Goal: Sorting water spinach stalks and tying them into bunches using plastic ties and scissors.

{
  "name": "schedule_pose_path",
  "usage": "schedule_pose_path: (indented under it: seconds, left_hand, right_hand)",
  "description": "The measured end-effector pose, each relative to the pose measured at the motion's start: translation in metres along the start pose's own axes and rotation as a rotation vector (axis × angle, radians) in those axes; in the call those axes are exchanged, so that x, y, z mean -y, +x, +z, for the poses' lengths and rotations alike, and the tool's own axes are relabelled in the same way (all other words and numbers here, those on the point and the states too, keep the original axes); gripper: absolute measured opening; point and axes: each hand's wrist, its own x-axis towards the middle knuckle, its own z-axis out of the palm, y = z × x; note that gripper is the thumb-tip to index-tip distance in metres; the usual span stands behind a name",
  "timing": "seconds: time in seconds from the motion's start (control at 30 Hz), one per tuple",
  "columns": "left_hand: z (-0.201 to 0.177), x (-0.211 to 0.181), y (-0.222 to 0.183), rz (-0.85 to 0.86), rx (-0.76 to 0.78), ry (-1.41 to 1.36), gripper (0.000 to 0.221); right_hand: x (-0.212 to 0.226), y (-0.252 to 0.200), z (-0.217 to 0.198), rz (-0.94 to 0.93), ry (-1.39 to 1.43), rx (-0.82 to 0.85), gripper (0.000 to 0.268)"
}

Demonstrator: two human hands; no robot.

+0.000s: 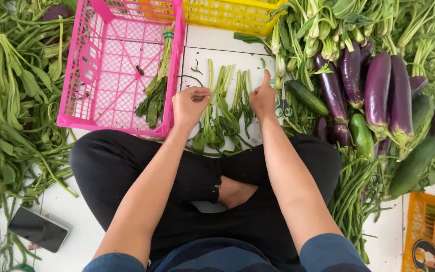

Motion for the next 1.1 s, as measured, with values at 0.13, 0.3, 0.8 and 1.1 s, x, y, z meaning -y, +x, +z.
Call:
schedule_pose_path:
  seconds: [0.13,0.3,0.8,1.1]
  left_hand:
    - [0.001,-0.004,-0.003,-0.005,-0.014,-0.004,0.020]
    - [0.001,-0.004,0.000,-0.025,-0.053,-0.007,0.013]
    - [0.004,-0.002,0.007,-0.146,0.223,-0.563,0.058]
    - [-0.002,-0.022,0.003,-0.094,0.401,-1.101,0.095]
  right_hand:
    - [-0.007,0.001,0.003,0.004,-0.026,-0.003,0.072]
    - [0.006,-0.006,-0.001,0.001,-0.055,0.005,0.069]
    - [0.026,-0.004,-0.021,0.001,0.191,-0.166,0.078]
    - [0.130,-0.096,-0.021,-0.551,0.599,0.131,0.093]
